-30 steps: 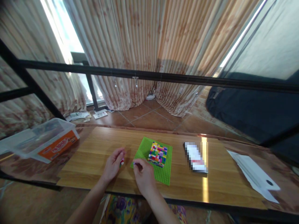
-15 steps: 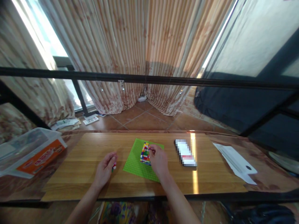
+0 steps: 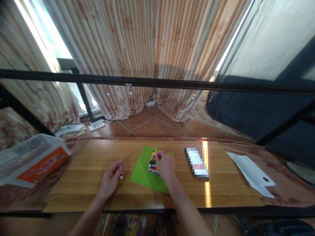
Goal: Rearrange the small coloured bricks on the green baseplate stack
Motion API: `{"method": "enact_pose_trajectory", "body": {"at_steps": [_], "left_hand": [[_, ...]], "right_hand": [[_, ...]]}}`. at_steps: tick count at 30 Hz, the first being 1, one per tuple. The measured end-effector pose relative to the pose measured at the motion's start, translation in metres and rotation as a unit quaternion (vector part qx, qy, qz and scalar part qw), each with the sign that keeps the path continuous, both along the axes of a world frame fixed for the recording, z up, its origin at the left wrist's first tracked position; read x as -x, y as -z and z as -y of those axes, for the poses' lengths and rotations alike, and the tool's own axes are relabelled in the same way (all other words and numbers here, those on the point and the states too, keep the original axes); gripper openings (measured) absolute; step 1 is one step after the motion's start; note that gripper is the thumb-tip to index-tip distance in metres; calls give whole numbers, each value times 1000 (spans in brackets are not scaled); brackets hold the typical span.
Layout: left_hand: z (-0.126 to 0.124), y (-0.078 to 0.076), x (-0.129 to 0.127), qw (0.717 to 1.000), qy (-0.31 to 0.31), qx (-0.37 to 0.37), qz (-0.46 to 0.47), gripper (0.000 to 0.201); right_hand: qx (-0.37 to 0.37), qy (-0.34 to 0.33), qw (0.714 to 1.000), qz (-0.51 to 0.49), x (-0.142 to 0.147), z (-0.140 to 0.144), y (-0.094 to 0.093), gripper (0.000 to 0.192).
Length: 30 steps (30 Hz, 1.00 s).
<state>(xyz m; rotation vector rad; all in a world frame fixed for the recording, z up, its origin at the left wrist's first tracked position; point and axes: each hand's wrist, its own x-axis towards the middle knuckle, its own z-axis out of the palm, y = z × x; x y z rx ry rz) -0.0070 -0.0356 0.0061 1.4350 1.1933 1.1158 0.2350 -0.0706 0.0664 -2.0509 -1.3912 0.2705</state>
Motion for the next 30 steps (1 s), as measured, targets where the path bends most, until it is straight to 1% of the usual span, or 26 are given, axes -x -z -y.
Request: {"method": "enact_pose_trajectory", "body": {"at_steps": [3,7,10,12,19,27,30], "left_hand": [[0,0,0,1000,-6,-1,6,39],[-1,7,1,1000,-1,3,12,39],[-3,13,2,1000,4,-1,16,40],[-3,15,2,1000,5,-3,13,39],[-1,7,0,1000,1,7,16,39],[-2,10,1,1000,-1,3,6,38],[0,7,1,1000,-3,6,7,38]], "right_hand": [[-11,-8,1000,-18,-2,0,1,17],[-31,-12,998,-45,-4,5,-2,19],[-39,1,997,-60,-7,7,-6,23],[-38,14,997,-62,-9,7,-7,26],[-34,29,999,-26,-6,-3,4,28],[-42,10,999,-28,-4,-5,13,27],[-52,5,998,-39,-7,-5,17,28]]}}
